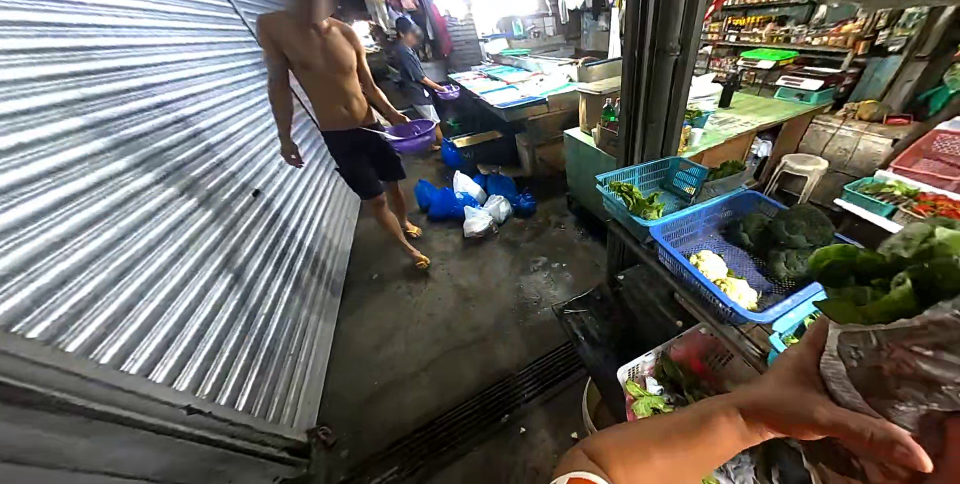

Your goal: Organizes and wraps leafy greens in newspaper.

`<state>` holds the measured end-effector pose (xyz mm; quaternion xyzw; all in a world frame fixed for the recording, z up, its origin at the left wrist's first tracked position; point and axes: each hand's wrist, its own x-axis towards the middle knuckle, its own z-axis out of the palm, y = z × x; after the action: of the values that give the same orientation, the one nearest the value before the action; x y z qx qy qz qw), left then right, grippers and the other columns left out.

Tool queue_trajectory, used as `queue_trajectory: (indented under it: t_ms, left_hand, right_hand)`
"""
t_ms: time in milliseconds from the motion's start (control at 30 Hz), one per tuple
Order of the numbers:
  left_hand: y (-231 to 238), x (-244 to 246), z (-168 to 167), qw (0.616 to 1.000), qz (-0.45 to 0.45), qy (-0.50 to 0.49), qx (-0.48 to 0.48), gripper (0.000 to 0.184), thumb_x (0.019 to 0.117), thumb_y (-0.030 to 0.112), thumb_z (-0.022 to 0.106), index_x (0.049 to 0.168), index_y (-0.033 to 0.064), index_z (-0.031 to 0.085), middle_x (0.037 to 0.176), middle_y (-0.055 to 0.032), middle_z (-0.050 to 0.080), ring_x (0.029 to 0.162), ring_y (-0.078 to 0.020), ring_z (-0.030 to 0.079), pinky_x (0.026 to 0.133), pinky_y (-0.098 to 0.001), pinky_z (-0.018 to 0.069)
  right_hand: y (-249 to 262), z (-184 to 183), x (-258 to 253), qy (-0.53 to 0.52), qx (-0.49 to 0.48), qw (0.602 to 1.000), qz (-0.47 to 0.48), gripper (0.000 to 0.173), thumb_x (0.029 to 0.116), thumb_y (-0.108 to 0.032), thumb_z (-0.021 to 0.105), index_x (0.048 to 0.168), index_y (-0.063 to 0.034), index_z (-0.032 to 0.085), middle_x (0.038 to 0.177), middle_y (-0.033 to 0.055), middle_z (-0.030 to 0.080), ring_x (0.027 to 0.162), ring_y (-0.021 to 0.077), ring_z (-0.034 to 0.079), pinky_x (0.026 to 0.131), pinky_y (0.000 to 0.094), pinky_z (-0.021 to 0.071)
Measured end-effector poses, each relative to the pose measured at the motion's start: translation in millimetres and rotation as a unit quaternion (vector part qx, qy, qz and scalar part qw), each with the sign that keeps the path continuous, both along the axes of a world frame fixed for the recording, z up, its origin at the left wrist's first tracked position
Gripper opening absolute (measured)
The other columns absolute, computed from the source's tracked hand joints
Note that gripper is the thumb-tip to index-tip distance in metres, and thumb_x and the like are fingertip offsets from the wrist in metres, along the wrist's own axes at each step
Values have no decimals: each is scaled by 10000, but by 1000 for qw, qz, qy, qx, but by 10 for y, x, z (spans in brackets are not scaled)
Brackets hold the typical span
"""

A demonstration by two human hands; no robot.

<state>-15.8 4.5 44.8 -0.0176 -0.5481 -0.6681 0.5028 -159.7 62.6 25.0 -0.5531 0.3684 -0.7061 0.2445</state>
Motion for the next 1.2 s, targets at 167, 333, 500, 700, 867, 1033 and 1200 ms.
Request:
queue_trajectory:
  t_ms: [167,333,500,700,867,1033,1200]
  left_hand:
    - [-16,-138,93,991,39,7,131,855,676,-43,763,1415,-62,334,1176,-86,649,1030,-88,657,939,-288,552]
    - [-336,-282,74,965,203,-29,164,675,797,109,784,1367,-22,448,1049,-92,691,929,-125,693,852,-340,602]
    - [-570,-490,82,937,283,82,186,809,748,211,857,1418,80,423,1169,-93,657,1048,-185,665,902,-422,587]
    - [-200,-761,17,944,249,50,213,736,870,204,729,1455,25,320,1236,-138,611,1112,-185,642,977,-399,558]
    - [-109,-829,-178,959,171,30,223,708,774,322,821,1289,-10,467,1027,-109,691,950,-162,705,874,-370,608]
    - [-59,-754,-440,975,154,15,163,770,650,404,942,1188,11,555,983,-52,725,941,-123,716,878,-338,611]
    - [64,-690,-571,984,106,-21,143,610,653,393,951,1089,76,664,951,13,748,924,-72,716,880,-296,603]
  right_hand:
    - [-189,218,-54,117,57,987,-95,545,1056,-478,449,1335,-17,536,1305,-34,616,1220,-9,566,1064,213,470]
    - [56,247,19,236,-149,916,-287,662,1013,-572,485,1499,-126,429,1612,135,350,1491,247,346,1171,430,371]
    - [63,-154,318,148,-108,970,-162,779,1018,-661,396,1613,-176,264,1691,142,205,1550,269,252,1237,476,318]
    - [-349,-137,286,-65,60,993,-72,876,1062,-505,326,1605,72,-49,1687,280,56,1581,219,156,1286,338,191]
    - [-366,-144,152,-342,70,936,42,1085,839,-585,760,1551,-13,174,1343,137,596,1134,183,677,943,372,608]
    - [-306,-245,14,-408,15,905,120,857,766,-418,888,1361,-36,405,1106,103,700,997,199,715,894,407,611]
    - [-176,-307,-181,-392,28,909,140,731,735,-288,911,1285,-52,489,1035,82,724,923,177,729,835,382,622]
